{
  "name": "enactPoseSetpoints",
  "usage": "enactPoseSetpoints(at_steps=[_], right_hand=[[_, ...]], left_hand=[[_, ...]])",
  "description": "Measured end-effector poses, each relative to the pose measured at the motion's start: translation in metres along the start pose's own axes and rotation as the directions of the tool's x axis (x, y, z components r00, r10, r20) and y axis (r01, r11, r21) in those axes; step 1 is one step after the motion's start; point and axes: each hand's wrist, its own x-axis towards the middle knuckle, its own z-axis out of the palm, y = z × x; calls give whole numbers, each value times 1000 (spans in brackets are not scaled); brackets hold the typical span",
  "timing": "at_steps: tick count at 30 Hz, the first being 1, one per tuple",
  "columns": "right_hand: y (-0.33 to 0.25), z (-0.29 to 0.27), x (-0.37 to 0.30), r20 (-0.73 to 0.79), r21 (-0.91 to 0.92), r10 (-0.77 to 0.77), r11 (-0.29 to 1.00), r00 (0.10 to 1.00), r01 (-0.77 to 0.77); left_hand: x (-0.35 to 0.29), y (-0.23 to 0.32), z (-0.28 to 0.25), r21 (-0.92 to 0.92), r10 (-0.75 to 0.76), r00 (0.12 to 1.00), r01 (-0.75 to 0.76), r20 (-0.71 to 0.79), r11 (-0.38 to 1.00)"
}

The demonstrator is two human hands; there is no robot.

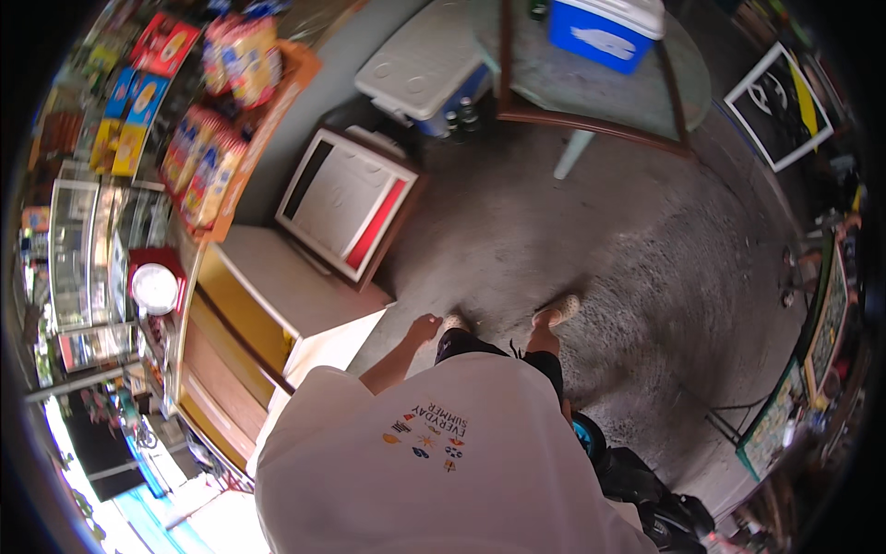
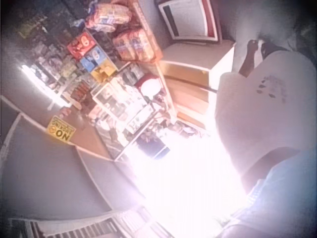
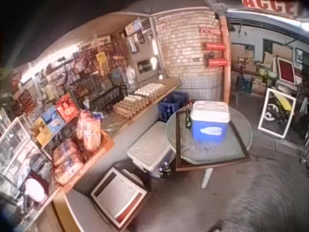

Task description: The person moves a wooden chair frame into position, then uses a spray gun connected to a hose to apply a reddish-brown finish to the frame. The person walks around the chair to cover multiple sides and edges.

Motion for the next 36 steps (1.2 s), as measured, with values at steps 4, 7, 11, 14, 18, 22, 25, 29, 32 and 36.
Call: enactPoseSetpoints(at_steps=[4, 7, 11, 14, 18, 22, 25, 29, 32, 36], right_hand=[[5, -34, 25, -148, 145, -110, 981, 983, 132], [12, -100, 40, -156, 517, 108, 856, 982, -12], [13, -192, 91, -34, 961, 131, 275, 991, -3], [18, -255, 141, -197, 894, 99, 426, 975, 138], [20, -361, 189, -609, 219, -117, 926, 784, 308], [-76, -420, 192, -450, 501, 160, 860, 879, 100], [-104, -463, 198, -475, 357, 124, 932, 871, 62], [-84, -490, 195, -389, 230, 135, 972, 911, -46], [-56, -504, 198, -356, 386, 189, 921, 915, -39], [-28, -519, 202, -239, 957, 543, 271, 805, 101]], left_hand=[[68, 56, 1, -146, 61, 998, -63, -22, 987], [72, 166, 30, -280, -39, 989, 78, 144, 957], [76, 303, 70, -226, 86, 979, -42, 188, 973], [74, 386, 94, -108, 268, 944, -251, 193, 962], [103, 496, 150, 128, 494, 831, -536, 256, 835], [92, 591, 165, 161, 483, 807, -556, 340, 815], [130, 662, 197, 250, 458, 765, -601, 452, 759], [169, 751, 243, 335, 380, 675, -681, 633, 651], [200, 836, 267, 288, 440, 598, -756, 670, 588], [225, 938, 292, 217, 517, 543, -799, 661, 561]])
